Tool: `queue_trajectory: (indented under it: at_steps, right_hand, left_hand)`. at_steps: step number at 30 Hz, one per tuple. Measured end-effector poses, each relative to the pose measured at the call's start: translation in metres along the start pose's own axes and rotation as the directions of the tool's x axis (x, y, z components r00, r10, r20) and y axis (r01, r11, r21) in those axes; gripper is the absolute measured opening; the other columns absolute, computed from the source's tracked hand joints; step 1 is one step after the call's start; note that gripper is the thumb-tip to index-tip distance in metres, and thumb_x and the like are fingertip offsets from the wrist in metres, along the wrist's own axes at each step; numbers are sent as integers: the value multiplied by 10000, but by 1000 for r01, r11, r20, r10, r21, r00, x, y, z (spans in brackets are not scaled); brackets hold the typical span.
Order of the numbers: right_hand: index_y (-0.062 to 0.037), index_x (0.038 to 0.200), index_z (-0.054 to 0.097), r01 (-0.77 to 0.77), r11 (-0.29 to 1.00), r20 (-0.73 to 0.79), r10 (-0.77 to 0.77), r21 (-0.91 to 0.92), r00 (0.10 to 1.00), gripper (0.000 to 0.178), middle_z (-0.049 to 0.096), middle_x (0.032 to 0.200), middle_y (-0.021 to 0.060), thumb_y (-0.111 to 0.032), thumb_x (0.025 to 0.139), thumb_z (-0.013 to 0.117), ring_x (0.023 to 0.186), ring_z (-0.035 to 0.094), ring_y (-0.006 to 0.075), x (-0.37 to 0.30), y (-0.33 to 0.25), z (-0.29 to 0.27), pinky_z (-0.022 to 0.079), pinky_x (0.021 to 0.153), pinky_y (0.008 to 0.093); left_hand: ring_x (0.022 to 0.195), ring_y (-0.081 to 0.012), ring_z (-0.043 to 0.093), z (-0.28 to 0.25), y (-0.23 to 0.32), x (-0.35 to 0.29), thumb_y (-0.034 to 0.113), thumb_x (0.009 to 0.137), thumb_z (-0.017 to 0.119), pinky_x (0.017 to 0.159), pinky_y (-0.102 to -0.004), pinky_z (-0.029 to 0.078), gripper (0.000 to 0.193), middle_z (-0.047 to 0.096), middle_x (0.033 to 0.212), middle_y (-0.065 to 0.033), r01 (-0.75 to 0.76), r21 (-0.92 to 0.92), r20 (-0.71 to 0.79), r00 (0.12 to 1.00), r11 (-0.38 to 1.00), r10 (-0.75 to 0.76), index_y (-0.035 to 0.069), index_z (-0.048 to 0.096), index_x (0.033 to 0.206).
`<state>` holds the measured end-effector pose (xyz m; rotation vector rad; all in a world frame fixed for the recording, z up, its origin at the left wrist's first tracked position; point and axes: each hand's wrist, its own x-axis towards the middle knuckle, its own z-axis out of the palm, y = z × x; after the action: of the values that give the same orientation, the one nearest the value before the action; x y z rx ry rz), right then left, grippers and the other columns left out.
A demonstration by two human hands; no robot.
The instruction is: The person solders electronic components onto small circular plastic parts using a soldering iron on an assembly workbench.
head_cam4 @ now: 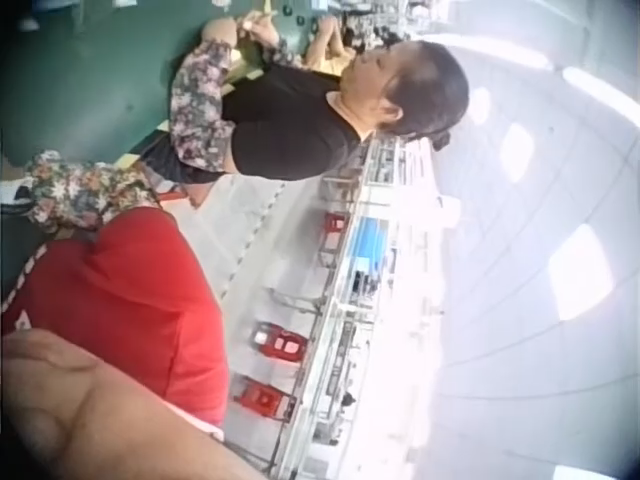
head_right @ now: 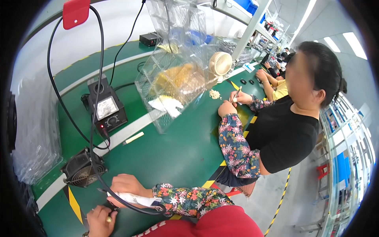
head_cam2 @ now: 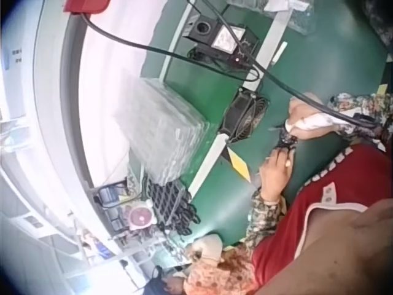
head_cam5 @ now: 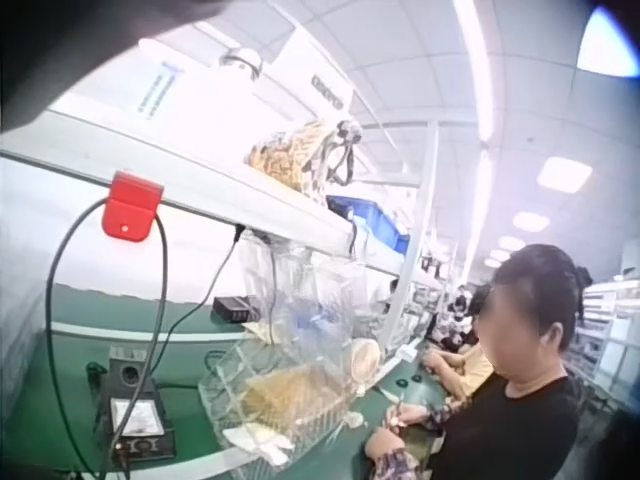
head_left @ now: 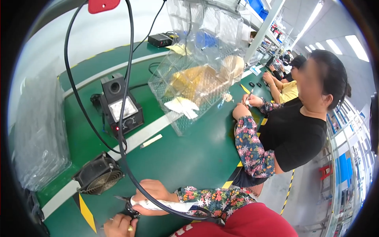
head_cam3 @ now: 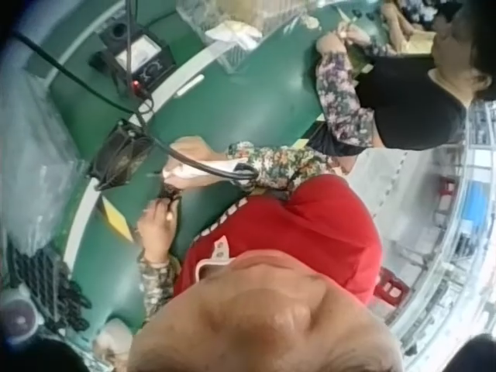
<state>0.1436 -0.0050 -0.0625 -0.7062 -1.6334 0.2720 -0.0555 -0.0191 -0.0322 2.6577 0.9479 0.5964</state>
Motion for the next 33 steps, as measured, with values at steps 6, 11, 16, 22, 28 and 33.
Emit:
queue_trajectory:
  at_steps: [6, 11, 16, 22, 28, 33]
  right_hand:
    - [-15, 760, 543, -18, 1000, -13, 18, 7, 1000, 207, 507, 661, 90, -54, 620, 690, 537, 484, 260, 0, -2, 1, 371, 472, 343]
    - [-10, 755, 542, -56, 998, 10, 55, 14, 998, 197, 516, 667, 93, -60, 632, 688, 532, 482, 258, 3, -2, -2, 373, 469, 343]
    - [-6, 727, 536, -64, 997, 10, 64, 39, 998, 183, 507, 674, 96, -65, 643, 687, 553, 493, 252, 6, -1, -4, 381, 488, 341]
    - [-16, 727, 527, -38, 997, -15, 39, 69, 999, 174, 501, 669, 87, -66, 660, 680, 563, 497, 246, 2, 1, -4, 385, 505, 339]
    - [-10, 738, 532, -83, 996, -24, 84, 44, 996, 180, 502, 670, 91, -64, 649, 680, 559, 494, 251, 0, -1, -3, 379, 501, 337]
    - [-7, 768, 543, -110, 992, -38, 112, 56, 993, 193, 502, 677, 94, -55, 639, 679, 562, 484, 256, -1, -3, 1, 368, 493, 342]
  left_hand:
    - [553, -302, 533, 2, -6, -6, 102, 721, 656, 485, -375, 427, 135, 538, 663, -115, 54, -83, -6, 998, 995, -55, 75, 529, 759]
    - [542, -307, 536, 4, -10, -3, 105, 719, 659, 476, -383, 424, 140, 535, 629, -124, 99, -84, 59, 994, 992, -94, 70, 526, 741]
    - [546, -311, 542, 4, -12, 0, 134, 732, 658, 489, -383, 430, 144, 545, 618, -132, 165, -149, 114, 982, 975, -149, 63, 533, 717]
    - [547, -321, 533, 5, -5, 1, 158, 743, 652, 499, -390, 419, 150, 552, 636, -136, 242, -129, 95, 968, 962, -231, 63, 541, 711]
    - [565, -325, 533, 9, -4, -5, 147, 759, 625, 509, -398, 417, 119, 547, 647, -144, 252, -144, 73, 967, 957, -243, 56, 550, 739]
    - [601, -334, 533, 2, -1, -13, 122, 767, 589, 544, -407, 420, 92, 550, 700, -156, 253, -138, 152, 961, 958, -232, 50, 546, 805]
